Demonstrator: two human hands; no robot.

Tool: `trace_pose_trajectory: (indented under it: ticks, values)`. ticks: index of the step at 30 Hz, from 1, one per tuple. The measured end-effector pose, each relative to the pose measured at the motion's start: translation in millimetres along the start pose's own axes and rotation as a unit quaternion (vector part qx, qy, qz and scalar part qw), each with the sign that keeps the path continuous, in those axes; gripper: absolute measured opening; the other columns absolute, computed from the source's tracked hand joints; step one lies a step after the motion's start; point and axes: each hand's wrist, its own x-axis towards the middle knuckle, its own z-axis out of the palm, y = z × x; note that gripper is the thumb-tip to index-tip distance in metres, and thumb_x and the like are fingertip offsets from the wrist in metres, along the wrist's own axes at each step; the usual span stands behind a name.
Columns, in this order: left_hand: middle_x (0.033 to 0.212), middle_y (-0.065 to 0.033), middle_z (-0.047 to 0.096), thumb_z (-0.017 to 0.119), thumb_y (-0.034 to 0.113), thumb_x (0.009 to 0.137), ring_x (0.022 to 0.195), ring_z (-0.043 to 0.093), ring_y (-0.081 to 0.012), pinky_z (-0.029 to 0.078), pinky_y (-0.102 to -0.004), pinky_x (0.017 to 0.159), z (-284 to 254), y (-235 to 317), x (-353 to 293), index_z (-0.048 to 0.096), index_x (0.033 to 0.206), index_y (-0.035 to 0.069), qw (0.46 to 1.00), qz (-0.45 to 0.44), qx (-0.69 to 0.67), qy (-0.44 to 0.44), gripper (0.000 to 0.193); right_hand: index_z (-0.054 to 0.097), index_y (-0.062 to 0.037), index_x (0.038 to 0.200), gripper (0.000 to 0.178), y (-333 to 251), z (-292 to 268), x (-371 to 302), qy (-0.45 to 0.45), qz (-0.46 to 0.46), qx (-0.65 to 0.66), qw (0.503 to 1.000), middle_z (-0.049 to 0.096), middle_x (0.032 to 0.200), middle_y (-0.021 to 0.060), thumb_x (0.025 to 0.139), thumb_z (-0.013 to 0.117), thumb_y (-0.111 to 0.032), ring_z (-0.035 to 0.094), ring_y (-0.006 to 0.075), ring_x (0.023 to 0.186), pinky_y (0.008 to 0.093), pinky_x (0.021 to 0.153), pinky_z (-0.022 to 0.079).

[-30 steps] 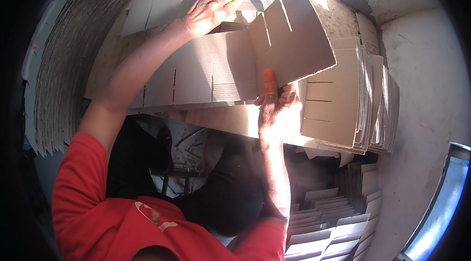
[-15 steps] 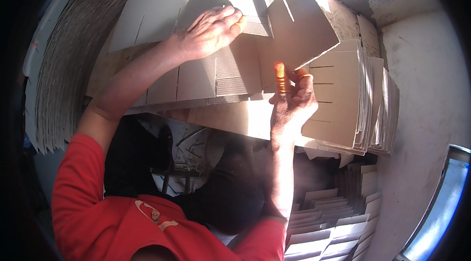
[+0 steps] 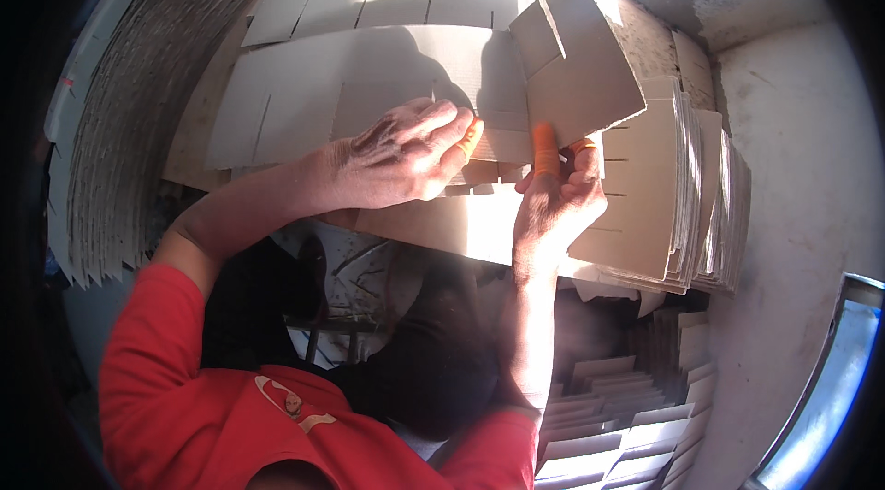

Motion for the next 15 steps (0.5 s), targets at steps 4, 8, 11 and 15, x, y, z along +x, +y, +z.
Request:
trace_pose_trajectory:
  ticks: [4,8,11,15]
  values:
    - [0.081,-0.0122,0.062,0.079,0.022,0.069,0.076,0.060,-0.0200,0.051,-0.0323,0.065,-9,-6,2,0.064,0.098,-0.006,0.919,-0.240,-0.309,0.047,0.043,0.060,-0.0015,0.086,0.006,0,-2,-9,0.028,-0.001,-0.010,1.000,0.059,0.062,0.0013,0.089,0.063,-0.005,0.043,0.0042,0.043,0.0211,0.040,0.033]
    - [0.092,-0.0160,0.067,0.077,0.025,0.074,0.080,0.061,-0.0277,0.050,-0.0359,0.074,31,-82,-15,0.065,0.099,-0.004,0.937,-0.295,-0.127,0.137,0.040,0.061,-0.0025,0.085,0.007,0,1,-15,0.027,-0.015,-0.022,0.999,0.059,0.064,0.0007,0.090,0.063,-0.006,0.042,0.0047,0.042,0.0212,0.040,0.034]
    - [0.102,-0.0167,0.063,0.071,0.027,0.077,0.096,0.056,-0.0324,0.047,-0.0399,0.088,69,-122,-26,0.059,0.109,-0.005,0.946,-0.315,-0.072,-0.043,0.047,0.062,-0.0033,0.084,0.008,1,4,-15,0.037,-0.007,0.002,0.999,0.057,0.059,0.0000,0.087,0.067,-0.009,0.045,0.0048,0.040,0.0193,0.038,0.033]
    - [0.105,-0.0149,0.060,0.064,0.018,0.078,0.101,0.054,-0.0319,0.048,-0.0391,0.087,97,-128,-26,0.059,0.104,-0.004,0.953,-0.262,-0.010,-0.153,0.034,0.063,-0.0045,0.083,0.011,4,3,-15,0.043,0.000,0.002,0.999,0.054,0.053,-0.0007,0.085,0.070,-0.013,0.046,0.0046,0.040,0.0185,0.037,0.033]
